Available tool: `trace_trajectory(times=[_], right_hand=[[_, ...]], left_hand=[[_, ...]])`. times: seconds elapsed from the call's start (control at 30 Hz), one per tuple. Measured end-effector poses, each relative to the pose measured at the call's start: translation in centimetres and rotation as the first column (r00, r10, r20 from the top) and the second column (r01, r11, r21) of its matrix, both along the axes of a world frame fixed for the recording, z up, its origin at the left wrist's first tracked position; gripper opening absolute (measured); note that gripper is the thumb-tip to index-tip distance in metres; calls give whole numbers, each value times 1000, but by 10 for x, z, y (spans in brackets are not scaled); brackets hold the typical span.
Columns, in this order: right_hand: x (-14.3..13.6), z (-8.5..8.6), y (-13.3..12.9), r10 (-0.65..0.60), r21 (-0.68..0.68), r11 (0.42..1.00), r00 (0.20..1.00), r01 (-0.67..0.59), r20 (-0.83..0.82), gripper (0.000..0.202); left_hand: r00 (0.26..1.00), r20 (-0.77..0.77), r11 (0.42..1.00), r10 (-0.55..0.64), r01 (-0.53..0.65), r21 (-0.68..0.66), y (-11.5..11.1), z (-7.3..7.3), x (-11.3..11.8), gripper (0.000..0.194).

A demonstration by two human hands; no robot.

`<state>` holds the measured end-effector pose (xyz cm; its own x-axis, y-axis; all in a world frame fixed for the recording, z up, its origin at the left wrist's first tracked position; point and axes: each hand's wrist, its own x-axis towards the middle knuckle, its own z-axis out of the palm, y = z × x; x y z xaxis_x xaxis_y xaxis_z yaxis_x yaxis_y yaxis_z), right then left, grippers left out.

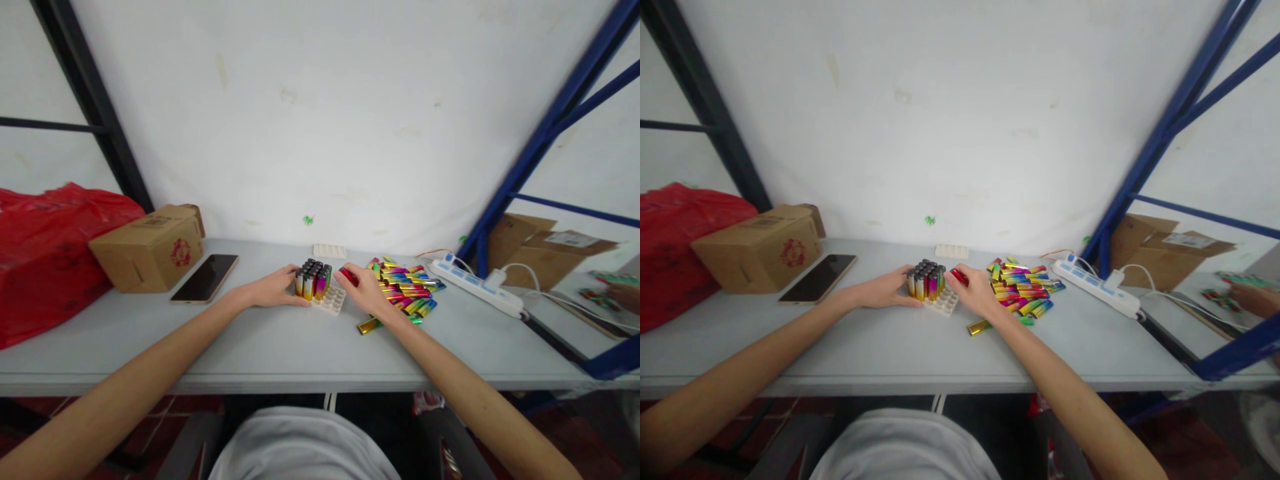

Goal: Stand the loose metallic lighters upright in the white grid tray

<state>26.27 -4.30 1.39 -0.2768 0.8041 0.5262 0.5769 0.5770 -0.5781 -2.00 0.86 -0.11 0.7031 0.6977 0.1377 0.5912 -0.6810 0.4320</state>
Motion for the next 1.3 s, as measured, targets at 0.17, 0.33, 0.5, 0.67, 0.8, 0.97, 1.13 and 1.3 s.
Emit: trace_trajectory(times=[0.17, 0.33, 0.5, 0.67, 0.8, 0.97, 1.13, 1.3], right_hand=[[-5, 3, -5, 154, 37, 987, 981, -159, 114, 47], [-11, 1, -9, 107, 40, 992, 972, -118, 209, 50], [-12, -2, -8, 27, 92, 995, 989, -41, 147, 50], [-16, -10, -2, 87, 85, 990, 959, -114, 271, 43], [-24, -12, -3, 58, 103, 989, 922, -105, 383, 35], [-28, 1, -10, -45, 78, 997, 855, 5, 517, 34], [-30, 10, -13, -94, 55, 995, 738, 78, 668, 48], [-36, 7, -14, -123, 59, 992, 725, 113, 677, 61]], left_hand=[[1000, 10, 1000, -9, 9, 25, -1, 0, 0, 76], [1000, -8, 1000, -19, 19, 11, -1, 1, 0, 74], [1000, 9, 1000, -13, 13, 2, -1, 1, 0, 73], [1000, 9, 1000, -4, 4, -2, -1, 0, 0, 71], [999, 1, 999, -44, 44, 21, 1, 0, -1, 67], [999, -8, 999, -34, 34, 21, 1, -1, -1, 70], [1000, -18, 999, 15, -14, 33, -2, 1, 0, 78], [999, -45, 999, 19, -17, 43, -2, 2, 0, 79]])
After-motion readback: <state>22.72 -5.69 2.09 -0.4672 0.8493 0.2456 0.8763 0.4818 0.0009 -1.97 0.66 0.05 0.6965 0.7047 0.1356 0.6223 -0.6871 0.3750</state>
